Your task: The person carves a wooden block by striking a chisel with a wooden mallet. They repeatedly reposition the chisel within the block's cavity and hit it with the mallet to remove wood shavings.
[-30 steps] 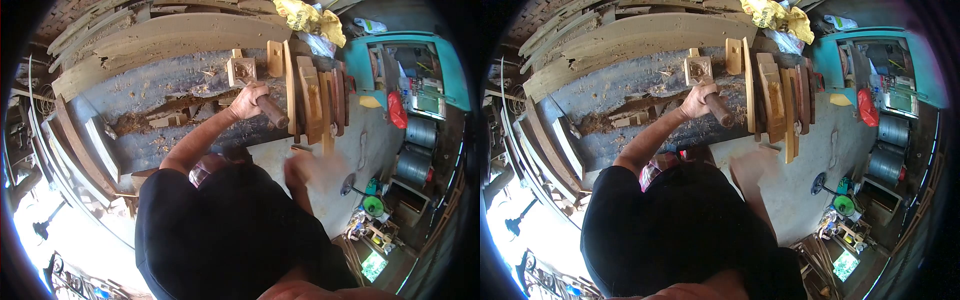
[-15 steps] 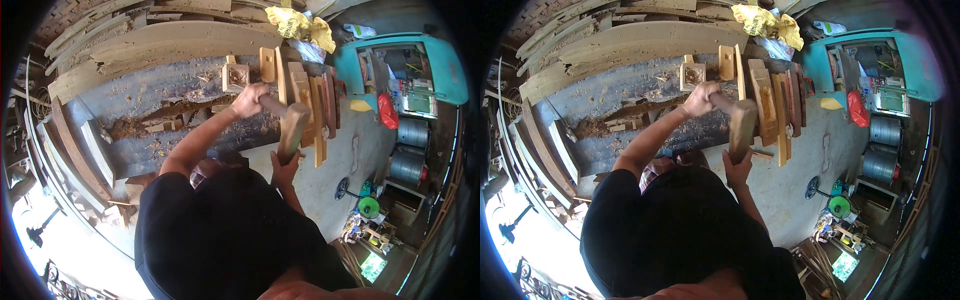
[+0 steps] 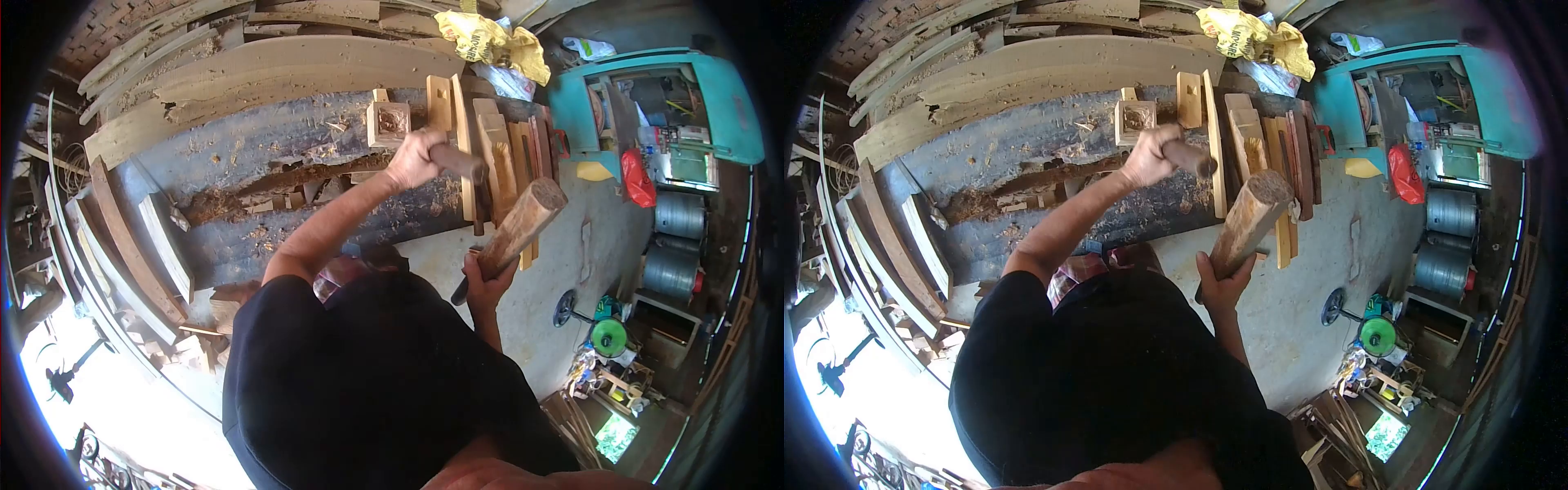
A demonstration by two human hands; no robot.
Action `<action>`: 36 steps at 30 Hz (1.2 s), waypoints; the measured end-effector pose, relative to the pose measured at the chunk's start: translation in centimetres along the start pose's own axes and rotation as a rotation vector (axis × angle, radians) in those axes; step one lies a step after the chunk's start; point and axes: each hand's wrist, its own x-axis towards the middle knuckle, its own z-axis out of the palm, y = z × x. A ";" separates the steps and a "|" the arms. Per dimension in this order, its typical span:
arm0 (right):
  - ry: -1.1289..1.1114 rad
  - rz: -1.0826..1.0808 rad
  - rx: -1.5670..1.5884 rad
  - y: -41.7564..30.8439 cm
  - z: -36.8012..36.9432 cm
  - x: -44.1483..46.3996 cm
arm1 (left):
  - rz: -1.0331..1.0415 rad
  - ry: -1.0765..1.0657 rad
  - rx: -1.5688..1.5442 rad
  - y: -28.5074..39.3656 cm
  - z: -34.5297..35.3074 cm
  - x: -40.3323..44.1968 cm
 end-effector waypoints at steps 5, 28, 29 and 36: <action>0.016 0.191 0.073 -1.5 -0.3 -0.2 | 0.158 0.072 0.274 0.0 0.3 -1.7; -0.202 -0.015 -0.328 -1.9 1.5 0.9 | 0.188 -0.013 0.150 -2.2 -1.3 -1.4; -0.135 -0.005 -0.299 -2.1 2.2 1.3 | 0.177 -0.010 0.145 -2.0 -0.9 -1.1; -0.528 -0.441 -0.235 -7.3 -4.5 3.5 | 0.158 0.037 0.142 -2.6 -1.3 -1.2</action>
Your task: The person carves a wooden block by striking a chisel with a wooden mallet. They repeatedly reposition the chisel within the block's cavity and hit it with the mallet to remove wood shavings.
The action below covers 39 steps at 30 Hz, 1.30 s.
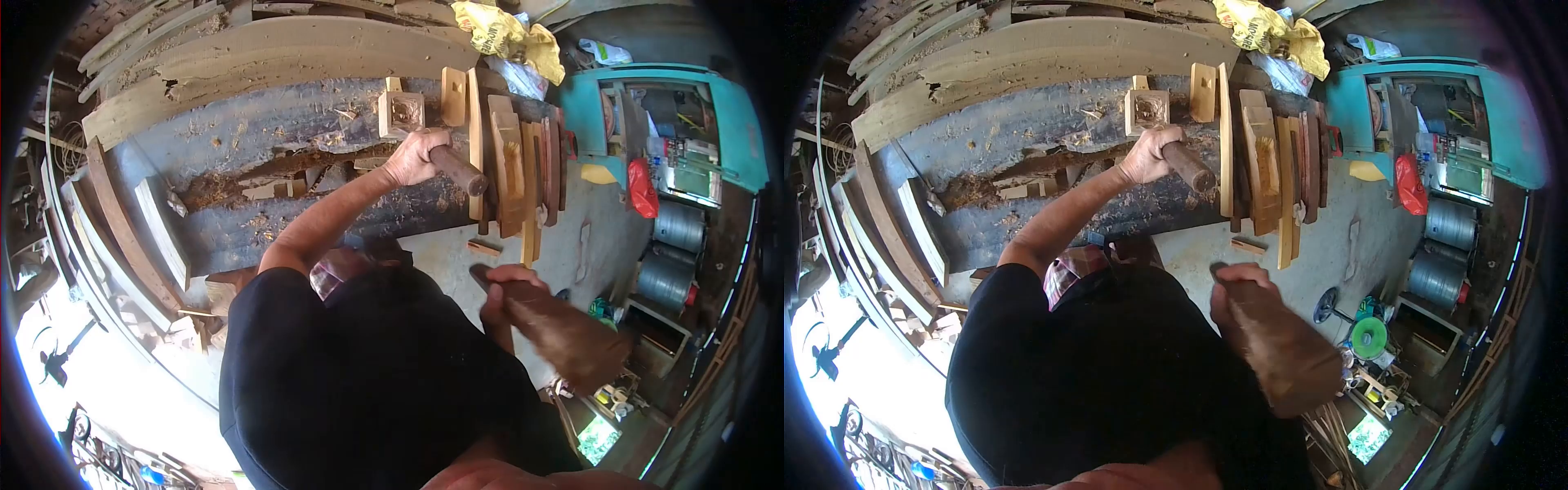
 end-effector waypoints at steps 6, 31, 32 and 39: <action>0.536 0.624 0.225 3.4 8.8 0.7 | 0.006 -0.001 -0.018 -0.7 -0.3 0.8; 0.559 0.725 0.454 4.4 8.6 -2.5 | -0.200 0.081 -0.011 2.0 1.3 4.8; 0.563 0.709 0.477 4.4 8.4 -2.6 | -0.146 0.031 -0.056 1.7 1.8 4.2; 0.519 0.720 0.518 4.0 7.0 -2.9 | 0.018 -0.036 0.136 0.5 3.5 1.6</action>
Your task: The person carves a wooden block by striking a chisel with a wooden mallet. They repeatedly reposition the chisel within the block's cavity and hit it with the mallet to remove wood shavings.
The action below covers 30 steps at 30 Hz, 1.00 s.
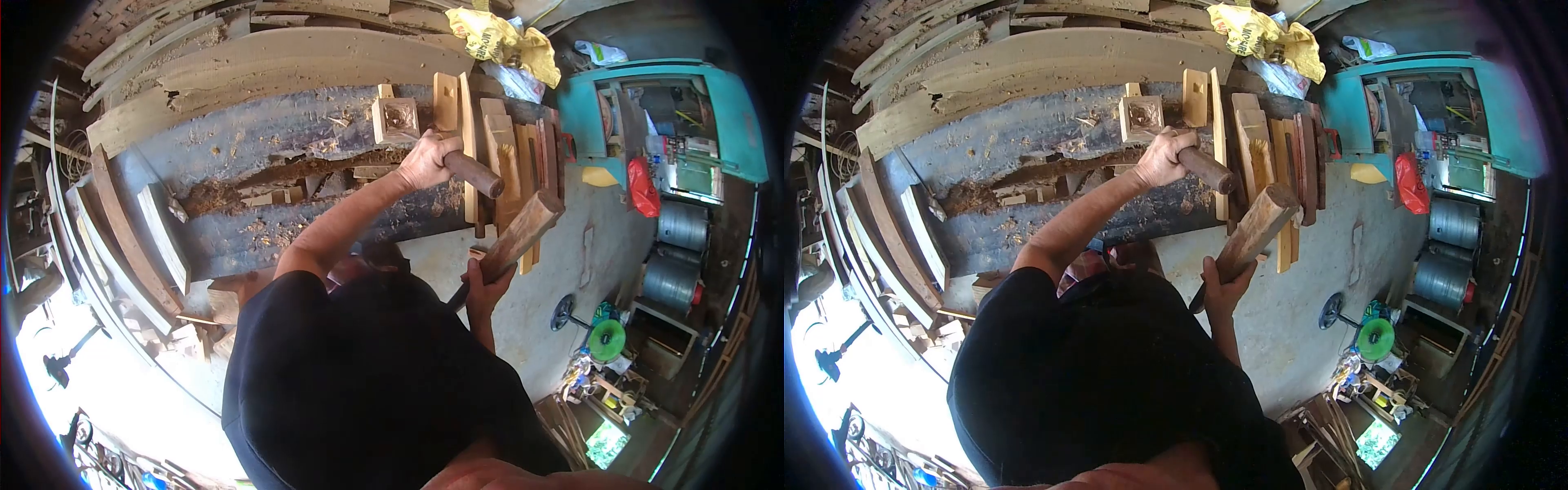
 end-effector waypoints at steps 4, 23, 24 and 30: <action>0.045 0.037 -0.018 -0.3 0.1 0.0 | 0.010 0.037 0.000 -0.3 -0.1 0.1; -0.034 -0.147 -0.436 -2.5 1.7 3.6 | -0.092 -0.007 -0.029 -2.3 -0.1 0.7; -0.062 -0.005 -0.248 -3.4 1.0 2.7 | -0.106 -0.009 -0.034 -2.4 0.0 0.2; -0.171 -0.560 -0.322 0.8 -2.6 2.9 | 0.028 0.015 0.039 -2.9 0.2 -0.3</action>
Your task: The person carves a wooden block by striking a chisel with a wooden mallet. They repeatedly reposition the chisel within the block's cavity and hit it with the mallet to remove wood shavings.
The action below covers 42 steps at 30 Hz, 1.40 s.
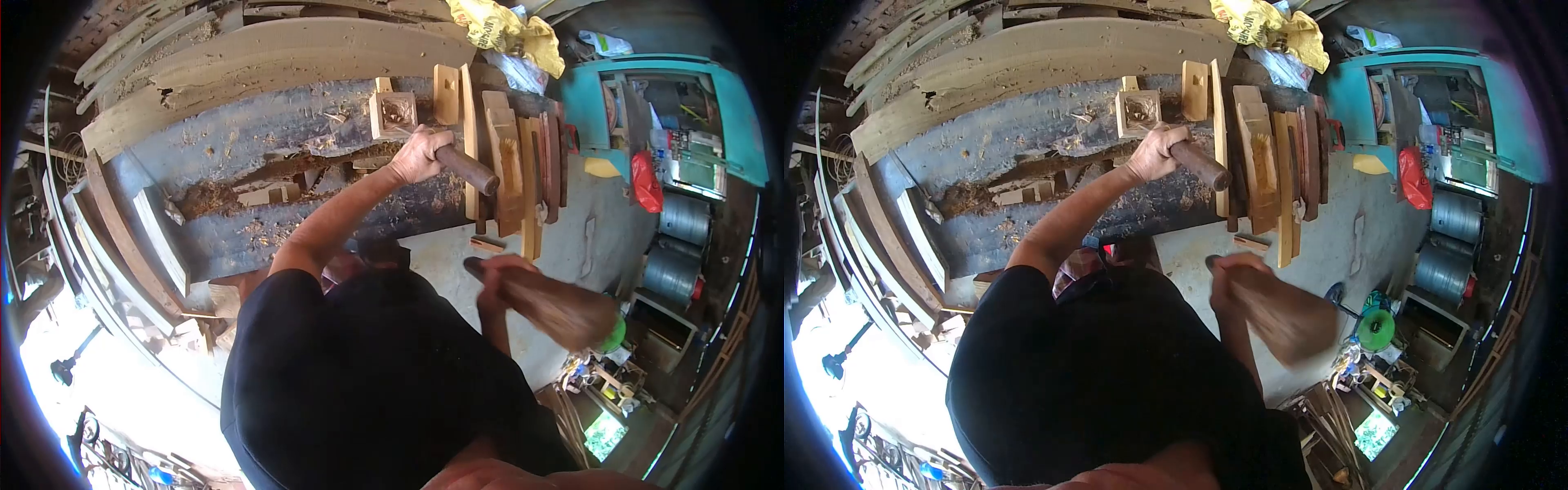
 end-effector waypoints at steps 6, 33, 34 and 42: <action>-0.163 0.430 -0.054 -2.7 5.4 2.7 | -0.381 -0.106 -0.152 -0.8 -0.2 5.0; 0.130 0.583 0.312 -4.1 2.1 0.3 | -0.077 -0.043 -0.081 1.1 1.0 0.9; 0.133 0.601 0.306 -3.9 1.7 0.2 | -0.092 -0.059 -0.089 1.2 1.0 0.9; 0.025 -0.059 0.393 -3.8 -3.6 3.1 | -0.084 -0.080 -0.097 0.6 0.7 1.0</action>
